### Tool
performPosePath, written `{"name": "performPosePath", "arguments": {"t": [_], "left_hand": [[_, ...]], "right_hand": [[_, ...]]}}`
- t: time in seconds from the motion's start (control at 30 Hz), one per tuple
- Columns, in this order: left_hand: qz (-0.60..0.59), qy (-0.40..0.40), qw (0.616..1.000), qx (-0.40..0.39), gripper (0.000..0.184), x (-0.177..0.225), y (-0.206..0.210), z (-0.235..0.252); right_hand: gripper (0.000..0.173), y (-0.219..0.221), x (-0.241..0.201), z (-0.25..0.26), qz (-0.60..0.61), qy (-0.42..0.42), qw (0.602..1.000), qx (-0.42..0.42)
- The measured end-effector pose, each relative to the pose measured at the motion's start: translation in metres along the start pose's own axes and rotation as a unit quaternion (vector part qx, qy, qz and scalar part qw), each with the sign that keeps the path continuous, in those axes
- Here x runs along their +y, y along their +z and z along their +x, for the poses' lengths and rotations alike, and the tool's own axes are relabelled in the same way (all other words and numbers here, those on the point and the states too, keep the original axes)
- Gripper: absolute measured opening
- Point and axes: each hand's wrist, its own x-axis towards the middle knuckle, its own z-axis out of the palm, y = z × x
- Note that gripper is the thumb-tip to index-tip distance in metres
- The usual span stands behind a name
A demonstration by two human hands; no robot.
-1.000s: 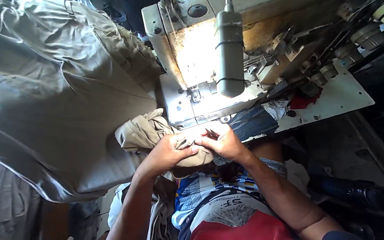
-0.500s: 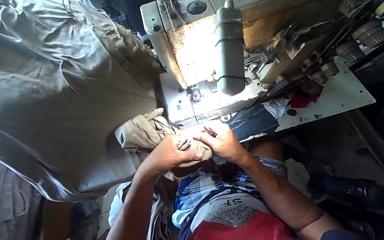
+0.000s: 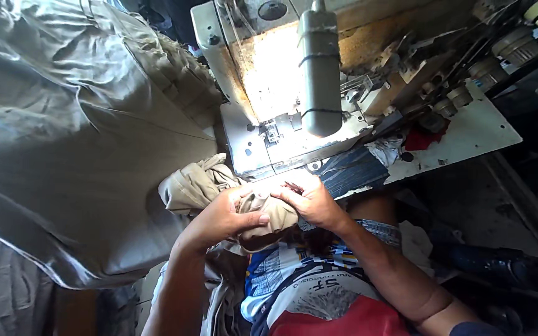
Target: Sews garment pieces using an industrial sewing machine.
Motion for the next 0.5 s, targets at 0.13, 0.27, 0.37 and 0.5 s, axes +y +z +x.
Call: {"name": "performPosePath", "arguments": {"t": [0.13, 0.27, 0.37, 0.5], "left_hand": [[0.014, 0.023, 0.99, 0.14, 0.025, 0.001, 0.006, -0.003], [0.028, 0.037, 0.977, 0.207, 0.017, -0.002, 0.011, -0.001], [0.048, 0.042, 0.973, 0.221, 0.014, -0.004, 0.013, 0.002], [0.071, 0.047, 0.968, 0.237, 0.012, -0.005, 0.016, 0.005]], "right_hand": [[0.017, -0.002, 0.0, 0.001, -0.007, 0.004, 1.0, 0.008], [0.018, -0.003, -0.001, 0.001, 0.018, 0.004, 1.0, 0.004], [0.019, -0.005, -0.002, 0.002, 0.024, -0.006, 1.0, -0.013], [0.016, -0.004, -0.001, 0.001, 0.033, 0.0, 0.999, -0.029]]}}
